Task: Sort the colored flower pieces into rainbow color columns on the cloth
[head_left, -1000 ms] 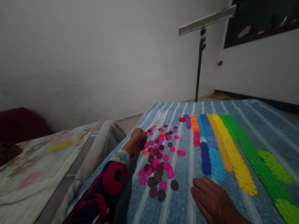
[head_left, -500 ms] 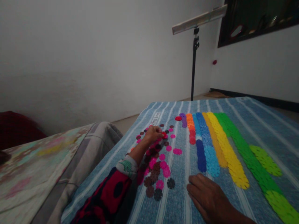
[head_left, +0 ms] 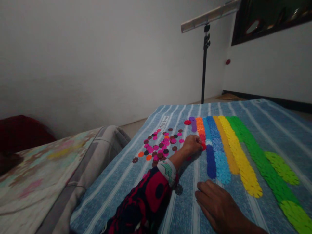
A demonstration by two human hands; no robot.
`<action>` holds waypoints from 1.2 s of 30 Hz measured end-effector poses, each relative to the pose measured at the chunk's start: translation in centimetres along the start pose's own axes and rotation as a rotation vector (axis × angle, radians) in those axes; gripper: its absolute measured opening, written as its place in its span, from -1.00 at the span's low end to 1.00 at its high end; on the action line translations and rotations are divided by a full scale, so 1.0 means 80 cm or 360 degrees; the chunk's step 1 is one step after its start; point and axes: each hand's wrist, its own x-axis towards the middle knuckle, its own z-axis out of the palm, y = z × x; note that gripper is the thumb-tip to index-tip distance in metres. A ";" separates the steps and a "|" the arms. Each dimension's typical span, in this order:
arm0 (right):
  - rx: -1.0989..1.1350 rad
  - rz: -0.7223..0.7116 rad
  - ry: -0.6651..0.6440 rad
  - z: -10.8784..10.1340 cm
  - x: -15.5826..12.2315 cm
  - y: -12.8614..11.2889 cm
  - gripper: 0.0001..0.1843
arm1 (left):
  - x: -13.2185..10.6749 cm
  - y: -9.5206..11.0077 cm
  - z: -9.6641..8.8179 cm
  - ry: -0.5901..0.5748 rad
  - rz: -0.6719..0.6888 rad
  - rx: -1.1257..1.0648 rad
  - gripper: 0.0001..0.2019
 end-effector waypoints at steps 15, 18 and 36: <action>-0.0013 -0.0049 -0.0070 0.009 -0.022 0.014 -0.74 | -0.135 -0.071 -0.176 0.0314 -0.0210 0.0761 -0.86; -0.0033 -0.0084 -0.0037 0.007 -0.020 0.013 -0.73 | -0.164 -0.094 -0.212 0.0384 -0.0392 0.0897 -0.86; -0.0239 -0.0343 0.0099 -0.006 -0.008 0.019 -0.65 | -0.174 -0.112 -0.189 0.0472 -0.0586 0.1049 -0.82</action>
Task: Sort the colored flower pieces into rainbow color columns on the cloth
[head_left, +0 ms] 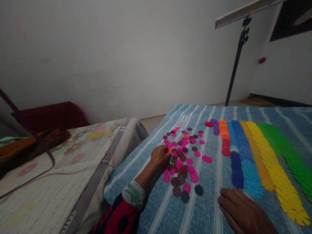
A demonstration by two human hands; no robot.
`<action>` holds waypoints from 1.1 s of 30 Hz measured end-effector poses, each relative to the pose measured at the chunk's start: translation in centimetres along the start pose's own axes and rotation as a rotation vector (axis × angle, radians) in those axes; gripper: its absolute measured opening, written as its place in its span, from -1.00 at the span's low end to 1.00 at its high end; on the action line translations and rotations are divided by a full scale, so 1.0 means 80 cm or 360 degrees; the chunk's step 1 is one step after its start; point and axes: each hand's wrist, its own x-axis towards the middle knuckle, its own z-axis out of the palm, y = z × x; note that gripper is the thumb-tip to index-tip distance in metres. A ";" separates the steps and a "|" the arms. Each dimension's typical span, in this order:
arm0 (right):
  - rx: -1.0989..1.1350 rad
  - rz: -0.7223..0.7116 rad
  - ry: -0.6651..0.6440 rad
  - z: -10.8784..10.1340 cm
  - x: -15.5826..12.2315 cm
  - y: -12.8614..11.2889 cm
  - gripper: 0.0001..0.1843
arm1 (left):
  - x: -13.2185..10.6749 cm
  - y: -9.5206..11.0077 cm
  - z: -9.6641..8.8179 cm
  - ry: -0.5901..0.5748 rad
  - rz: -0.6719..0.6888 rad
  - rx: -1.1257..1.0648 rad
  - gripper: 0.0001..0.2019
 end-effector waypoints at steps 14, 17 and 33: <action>-0.0025 -0.0001 0.0111 -0.002 0.004 -0.001 -0.59 | 0.000 0.000 0.004 0.0123 -0.0166 -0.0049 -0.76; -0.0023 -0.0004 0.0124 -0.003 0.006 -0.003 -0.58 | 0.000 0.001 0.001 0.0093 -0.0176 -0.0091 -0.82; -0.0025 -0.0038 0.0068 -0.004 0.001 0.000 -0.61 | 0.026 -0.064 -0.030 -0.0019 -0.0355 -0.1017 -0.80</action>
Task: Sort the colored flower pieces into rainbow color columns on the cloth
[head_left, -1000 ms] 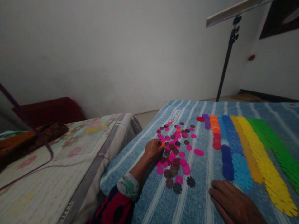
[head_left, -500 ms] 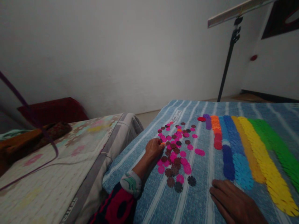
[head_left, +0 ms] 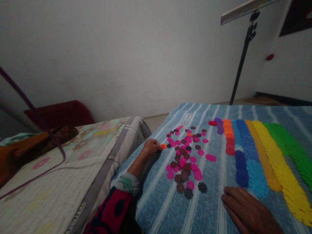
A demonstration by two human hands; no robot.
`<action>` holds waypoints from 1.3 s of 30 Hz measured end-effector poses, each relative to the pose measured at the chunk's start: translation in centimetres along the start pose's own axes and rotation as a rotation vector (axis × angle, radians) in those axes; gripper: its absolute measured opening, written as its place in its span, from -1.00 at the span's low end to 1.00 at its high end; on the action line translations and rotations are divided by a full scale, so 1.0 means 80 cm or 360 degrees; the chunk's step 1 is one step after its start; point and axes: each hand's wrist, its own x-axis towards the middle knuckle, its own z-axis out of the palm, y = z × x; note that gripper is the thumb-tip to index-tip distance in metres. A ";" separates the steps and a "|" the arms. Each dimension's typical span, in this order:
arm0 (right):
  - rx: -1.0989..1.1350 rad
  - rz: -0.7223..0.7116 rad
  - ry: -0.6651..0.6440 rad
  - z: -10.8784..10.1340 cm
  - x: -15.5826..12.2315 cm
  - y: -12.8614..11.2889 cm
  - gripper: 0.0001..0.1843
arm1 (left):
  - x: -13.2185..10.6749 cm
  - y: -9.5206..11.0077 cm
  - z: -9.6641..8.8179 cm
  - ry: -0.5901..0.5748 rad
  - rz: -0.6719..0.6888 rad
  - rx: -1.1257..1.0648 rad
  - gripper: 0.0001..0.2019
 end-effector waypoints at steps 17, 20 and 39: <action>0.0207 0.0330 -0.0195 0.004 0.006 -0.014 -0.74 | 0.033 0.010 -0.001 -0.0093 0.0147 0.0605 -0.86; 0.0226 0.0360 -0.0205 0.004 0.007 -0.016 -0.74 | 0.033 0.010 0.002 -0.0110 0.0115 0.0409 -0.82; 0.0167 0.0277 -0.0240 0.012 -0.009 -0.009 -0.75 | 0.078 0.129 0.110 -0.0309 0.0267 0.0402 -0.84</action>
